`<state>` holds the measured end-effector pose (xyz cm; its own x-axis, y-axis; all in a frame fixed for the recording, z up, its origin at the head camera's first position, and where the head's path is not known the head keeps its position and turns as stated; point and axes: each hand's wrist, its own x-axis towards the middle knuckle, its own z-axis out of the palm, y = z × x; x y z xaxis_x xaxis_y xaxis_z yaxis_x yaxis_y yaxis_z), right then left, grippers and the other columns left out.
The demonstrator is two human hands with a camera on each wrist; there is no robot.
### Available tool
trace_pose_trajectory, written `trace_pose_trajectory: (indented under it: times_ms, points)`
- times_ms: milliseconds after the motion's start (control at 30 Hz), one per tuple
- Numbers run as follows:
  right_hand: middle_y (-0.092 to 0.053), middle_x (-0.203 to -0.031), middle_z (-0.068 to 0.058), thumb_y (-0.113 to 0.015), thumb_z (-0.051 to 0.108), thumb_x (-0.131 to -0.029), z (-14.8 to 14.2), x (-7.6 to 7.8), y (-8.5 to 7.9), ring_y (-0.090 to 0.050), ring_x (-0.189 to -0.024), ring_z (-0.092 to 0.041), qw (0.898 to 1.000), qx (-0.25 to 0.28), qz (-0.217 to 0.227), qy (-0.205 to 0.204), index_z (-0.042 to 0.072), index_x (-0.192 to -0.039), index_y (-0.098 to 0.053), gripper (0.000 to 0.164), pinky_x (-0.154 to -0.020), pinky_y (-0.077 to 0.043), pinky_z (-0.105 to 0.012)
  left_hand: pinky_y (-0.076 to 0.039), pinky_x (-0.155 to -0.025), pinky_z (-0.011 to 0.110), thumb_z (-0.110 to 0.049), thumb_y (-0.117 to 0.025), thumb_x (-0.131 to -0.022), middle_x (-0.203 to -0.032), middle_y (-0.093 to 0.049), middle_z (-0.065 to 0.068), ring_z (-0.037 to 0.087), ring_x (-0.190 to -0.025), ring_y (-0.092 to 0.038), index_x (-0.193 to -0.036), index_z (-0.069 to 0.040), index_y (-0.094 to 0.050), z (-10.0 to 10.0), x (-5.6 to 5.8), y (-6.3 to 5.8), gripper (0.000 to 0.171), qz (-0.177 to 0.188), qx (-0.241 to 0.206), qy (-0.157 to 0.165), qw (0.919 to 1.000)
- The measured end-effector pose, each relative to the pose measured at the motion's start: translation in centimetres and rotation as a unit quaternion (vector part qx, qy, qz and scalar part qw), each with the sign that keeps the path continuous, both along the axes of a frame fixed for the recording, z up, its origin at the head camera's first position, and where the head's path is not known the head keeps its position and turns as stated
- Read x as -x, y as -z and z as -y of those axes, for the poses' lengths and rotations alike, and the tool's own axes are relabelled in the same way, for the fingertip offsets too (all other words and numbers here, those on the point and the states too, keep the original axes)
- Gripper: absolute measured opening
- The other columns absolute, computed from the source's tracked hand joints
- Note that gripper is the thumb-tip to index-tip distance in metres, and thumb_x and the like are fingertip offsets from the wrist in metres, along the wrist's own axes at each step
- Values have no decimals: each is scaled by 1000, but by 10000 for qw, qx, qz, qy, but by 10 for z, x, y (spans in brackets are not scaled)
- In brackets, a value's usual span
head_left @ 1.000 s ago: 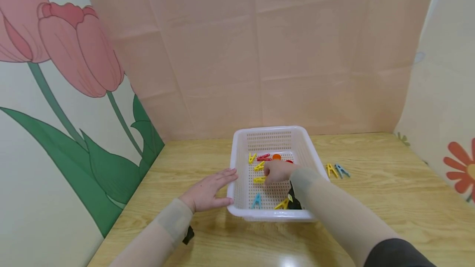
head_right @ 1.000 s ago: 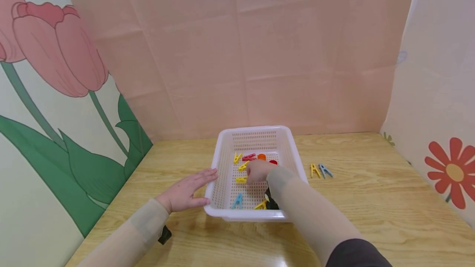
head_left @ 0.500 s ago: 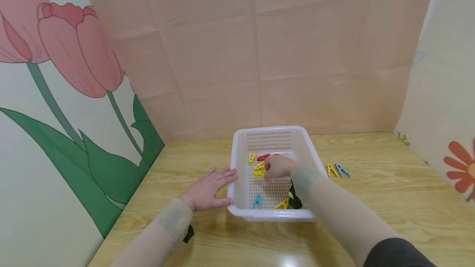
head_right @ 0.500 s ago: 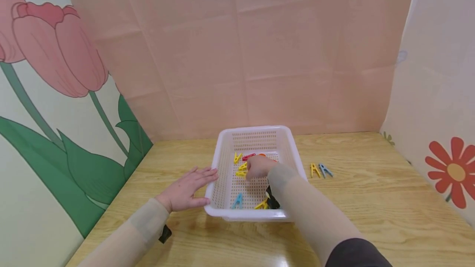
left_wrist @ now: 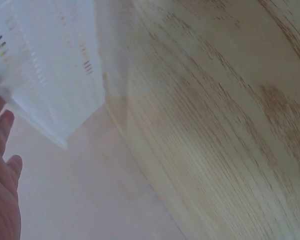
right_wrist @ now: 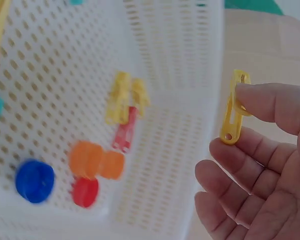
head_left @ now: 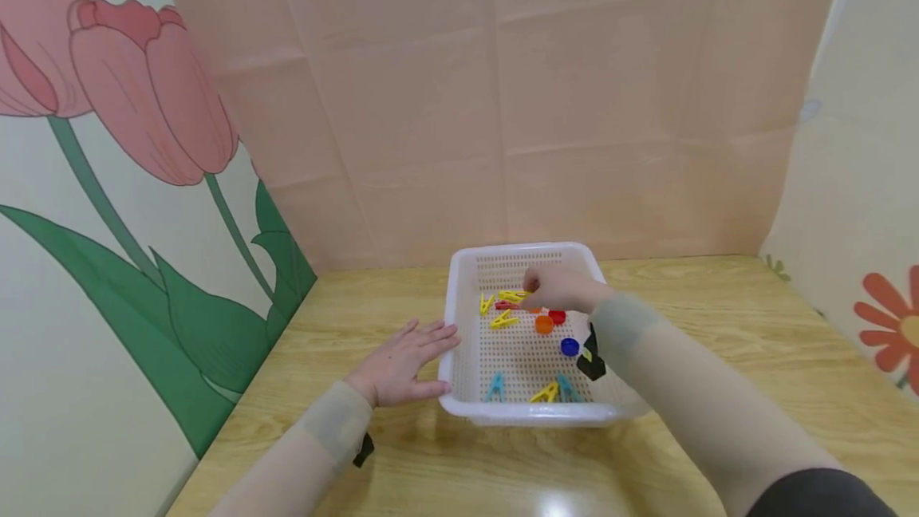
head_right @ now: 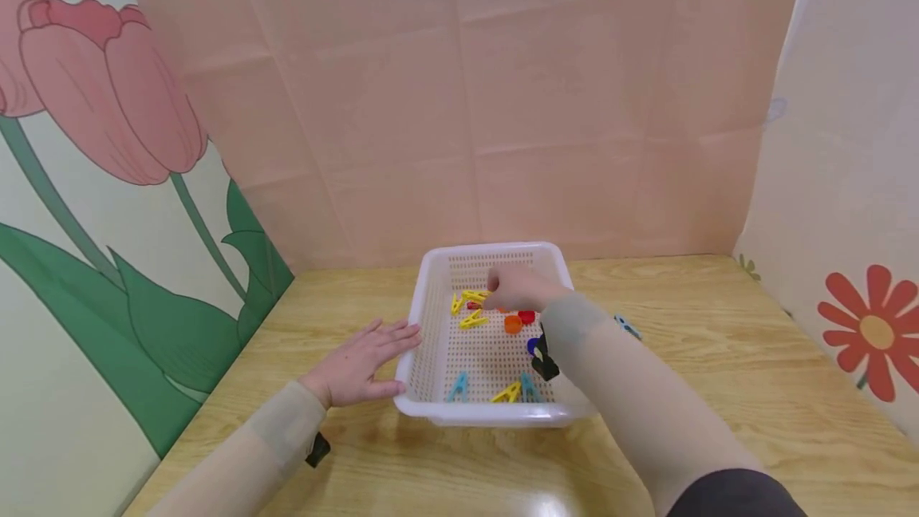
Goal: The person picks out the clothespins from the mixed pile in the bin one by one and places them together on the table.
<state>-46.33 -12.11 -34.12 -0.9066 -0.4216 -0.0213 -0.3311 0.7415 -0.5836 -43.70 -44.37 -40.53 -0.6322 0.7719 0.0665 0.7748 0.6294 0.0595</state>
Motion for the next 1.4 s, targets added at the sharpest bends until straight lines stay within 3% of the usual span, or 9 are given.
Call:
trace_pose_trajectory:
  times_ms: [100,167,433,667,1067,1400]
  points:
    - [-62,-92,-8,-71,27,-86,-6,20,7,-54,-79,-24,9985,-294,-114,441,5,-100,-62,27,-70,-51,-37,-7,-118,43,-57,-53,-91,-158,-24,-5,14,-145,-16,-151,-19,-34,0,0,-1,73,12,40,-26,10000]
    - [-62,-90,-9,-71,24,-86,-15,19,3,-53,-80,-25,9982,-210,-312,468,4,-98,-62,25,-72,-51,-37,-6,-118,42,-57,-52,-91,-158,-24,-5,14,-145,-16,-151,-18,-34,1,-1,-1,73,4,62,-24,10000]
    - [-63,-99,-10,-69,29,-87,-57,-2,-17,-56,-88,-26,9948,-13,-542,858,4,-104,-61,31,-75,-50,-40,-3,-118,44,-59,-50,-92,-158,-24,-5,15,-146,-15,-151,-18,-34,2,-1,-2,73,-119,105,54,9999]
    - [-62,-97,-10,-67,37,-89,-99,-14,-21,-57,-87,-26,9910,70,-579,1203,5,-103,-60,36,-69,-49,-38,-1,-118,45,-64,-44,-92,-158,-23,-6,14,-146,-14,-151,-19,-33,4,-3,-5,75,-191,217,71,9996]
    - [-61,-99,-12,-65,39,-90,-149,-31,-6,-56,-87,-25,9871,37,-641,1467,1,-102,-59,41,-68,-48,-36,-2,-118,45,-64,-42,-93,-159,-20,-4,17,-146,-13,-152,-19,-32,5,-5,-8,75,-210,251,115,9994]
    - [-61,-104,-21,-61,45,-92,-182,-40,18,-58,-89,-31,9841,-105,-308,1746,-5,-108,-56,53,-67,-49,-42,-2,-118,47,-64,-42,-93,-159,-21,-3,16,-146,-14,-152,-25,-30,5,-5,-11,72,-229,312,113,9992]
